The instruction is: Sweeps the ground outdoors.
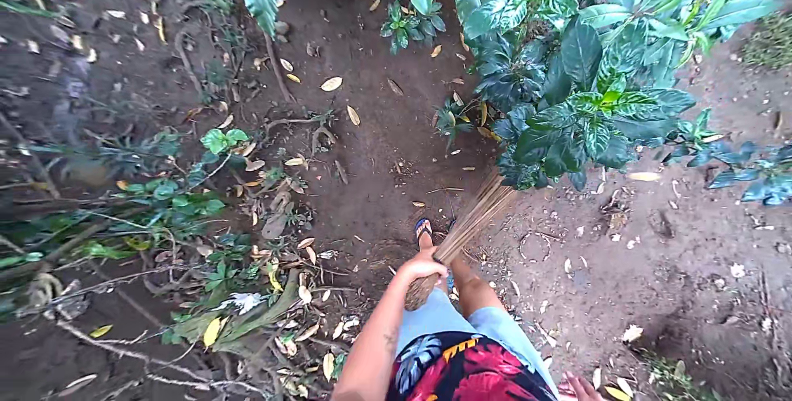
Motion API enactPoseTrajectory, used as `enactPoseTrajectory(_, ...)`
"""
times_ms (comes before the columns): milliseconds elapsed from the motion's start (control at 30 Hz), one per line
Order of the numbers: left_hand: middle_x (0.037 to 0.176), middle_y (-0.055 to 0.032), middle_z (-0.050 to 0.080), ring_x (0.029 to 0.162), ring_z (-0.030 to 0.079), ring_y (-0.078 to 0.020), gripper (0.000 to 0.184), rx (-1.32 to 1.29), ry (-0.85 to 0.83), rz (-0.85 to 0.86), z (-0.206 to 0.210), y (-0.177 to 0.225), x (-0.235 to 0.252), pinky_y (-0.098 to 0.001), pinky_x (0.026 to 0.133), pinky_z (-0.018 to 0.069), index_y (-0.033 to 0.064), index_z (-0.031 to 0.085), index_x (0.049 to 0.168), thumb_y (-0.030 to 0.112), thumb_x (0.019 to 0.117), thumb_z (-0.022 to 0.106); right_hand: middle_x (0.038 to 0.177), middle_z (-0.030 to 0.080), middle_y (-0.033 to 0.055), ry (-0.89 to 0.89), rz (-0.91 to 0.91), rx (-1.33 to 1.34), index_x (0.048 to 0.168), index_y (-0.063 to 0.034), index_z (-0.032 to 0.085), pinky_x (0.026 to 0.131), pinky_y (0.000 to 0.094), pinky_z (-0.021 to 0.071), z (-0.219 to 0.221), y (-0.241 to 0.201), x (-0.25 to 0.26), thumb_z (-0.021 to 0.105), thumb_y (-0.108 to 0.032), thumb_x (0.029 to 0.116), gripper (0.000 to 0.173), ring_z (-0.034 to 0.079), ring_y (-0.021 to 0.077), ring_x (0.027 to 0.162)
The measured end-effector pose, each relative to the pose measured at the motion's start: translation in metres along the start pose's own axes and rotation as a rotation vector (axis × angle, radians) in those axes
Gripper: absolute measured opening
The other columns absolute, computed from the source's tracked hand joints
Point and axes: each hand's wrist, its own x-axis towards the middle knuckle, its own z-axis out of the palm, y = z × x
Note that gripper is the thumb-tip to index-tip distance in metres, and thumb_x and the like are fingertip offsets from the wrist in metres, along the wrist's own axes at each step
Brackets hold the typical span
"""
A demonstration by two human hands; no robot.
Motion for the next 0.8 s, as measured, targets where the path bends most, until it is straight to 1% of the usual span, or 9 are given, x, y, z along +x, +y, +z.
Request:
enactPoseTrajectory(200, 0.102, -0.0155, 0.067, 0.072, 0.068, -0.0199, 0.066, -0.326, 0.327, -0.162, -0.019, -0.068, -0.085, -0.0351, 0.068, 0.0602, 0.0039, 0.043, 0.145, 0.005, 0.0873, 0.074, 0.116, 0.065, 0.0261, -0.017, 0.000, 0.017, 0.140, 0.0085, 0.048, 0.085, 0.0409, 0.0561, 0.001, -0.013, 0.020, 0.039, -0.026, 0.1131, 0.044, 0.069, 0.0258, 0.093)
enactPoseTrajectory(333, 0.093, -0.0148, 0.067, 0.073, 0.066, -0.0209, 0.045, -0.579, 0.573, -0.264, -0.020, -0.074, -0.064, -0.0376, 0.070, 0.0568, -0.0027, 0.053, 0.131, 0.012, 0.0917, 0.069, 0.110, 0.067, 0.0239, -0.036, 0.000, -0.005, 0.136, 0.0081, 0.052, 0.082, 0.0407, 0.0567, 0.013, -0.005, 0.037, 0.042, -0.025, 0.1123, 0.042, 0.069, 0.0243, 0.089)
enactPoseTrajectory(433, 0.106, -0.0185, 0.067, 0.089, 0.065, -0.0266, 0.038, -0.751, 0.633, -0.273, -0.009, -0.041, -0.028, -0.0445, 0.078, 0.0548, -0.0035, 0.060, 0.126, 0.015, 0.0927, 0.067, 0.112, 0.067, 0.0250, -0.051, -0.004, -0.061, 0.136, 0.0068, 0.054, 0.084, 0.0434, 0.0561, 0.026, -0.012, 0.034, 0.044, -0.024, 0.1119, 0.041, 0.069, 0.0269, 0.092)
enactPoseTrajectory(500, 0.112, -0.0200, 0.066, 0.097, 0.063, -0.0287, 0.037, -0.823, 0.544, -0.246, 0.011, -0.003, -0.010, -0.0485, 0.083, 0.0534, -0.0032, 0.060, 0.125, 0.016, 0.0942, 0.066, 0.115, 0.067, 0.0260, -0.058, -0.003, -0.071, 0.137, 0.0066, 0.053, 0.086, 0.0446, 0.0556, 0.032, -0.017, 0.032, 0.043, -0.025, 0.1120, 0.041, 0.069, 0.0284, 0.095)
enactPoseTrajectory(567, 0.105, -0.0159, 0.066, 0.090, 0.064, -0.0241, 0.033, -0.762, 0.338, -0.171, 0.037, 0.029, 0.007, -0.0445, 0.079, 0.0541, 0.0003, 0.060, 0.122, 0.020, 0.0958, 0.063, 0.115, 0.067, 0.0261, -0.060, 0.000, -0.065, 0.138, 0.0070, 0.052, 0.086, 0.0445, 0.0556, 0.037, -0.021, 0.033, 0.042, -0.025, 0.1123, 0.042, 0.069, 0.0282, 0.095)
enactPoseTrajectory(600, 0.106, -0.0155, 0.067, 0.091, 0.064, -0.0233, 0.036, -0.682, 0.194, -0.119, 0.047, 0.038, 0.016, -0.0439, 0.082, 0.0536, 0.0007, 0.060, 0.127, 0.022, 0.0978, 0.062, 0.114, 0.067, 0.0258, -0.055, 0.000, -0.061, 0.137, 0.0072, 0.052, 0.086, 0.0443, 0.0561, 0.040, -0.022, 0.033, 0.042, -0.025, 0.1124, 0.042, 0.069, 0.0279, 0.094)
enactPoseTrajectory(667, 0.098, -0.0095, 0.067, 0.082, 0.064, -0.0175, 0.038, -0.524, -0.059, -0.034, 0.061, 0.043, 0.047, -0.0373, 0.078, 0.0551, 0.0041, 0.057, 0.131, 0.026, 0.0990, 0.059, 0.111, 0.068, 0.0250, -0.038, -0.013, -0.053, 0.136, 0.0080, 0.053, 0.085, 0.0441, 0.0567, 0.042, -0.025, 0.031, 0.042, -0.025, 0.1124, 0.042, 0.070, 0.0273, 0.092)
enactPoseTrajectory(733, 0.088, -0.0048, 0.067, 0.074, 0.064, -0.0141, 0.027, -0.453, -0.198, -0.026, 0.061, 0.056, 0.064, -0.0324, 0.072, 0.0564, 0.0062, 0.060, 0.120, 0.023, 0.0989, 0.060, 0.109, 0.069, 0.0238, -0.020, -0.043, -0.044, 0.134, 0.0084, 0.053, 0.084, 0.0431, 0.0577, 0.043, -0.034, 0.030, 0.043, -0.025, 0.1122, 0.041, 0.071, 0.0260, 0.090)
enactPoseTrajectory(800, 0.086, -0.0034, 0.065, 0.072, 0.064, -0.0129, 0.026, -0.367, -0.286, -0.044, 0.051, 0.069, 0.063, -0.0303, 0.072, 0.0564, 0.0060, 0.058, 0.122, 0.020, 0.1007, 0.059, 0.109, 0.069, 0.0231, 0.021, -0.059, -0.029, 0.134, 0.0080, 0.054, 0.083, 0.0426, 0.0580, 0.041, -0.045, 0.021, 0.043, -0.025, 0.1120, 0.041, 0.071, 0.0253, 0.090)
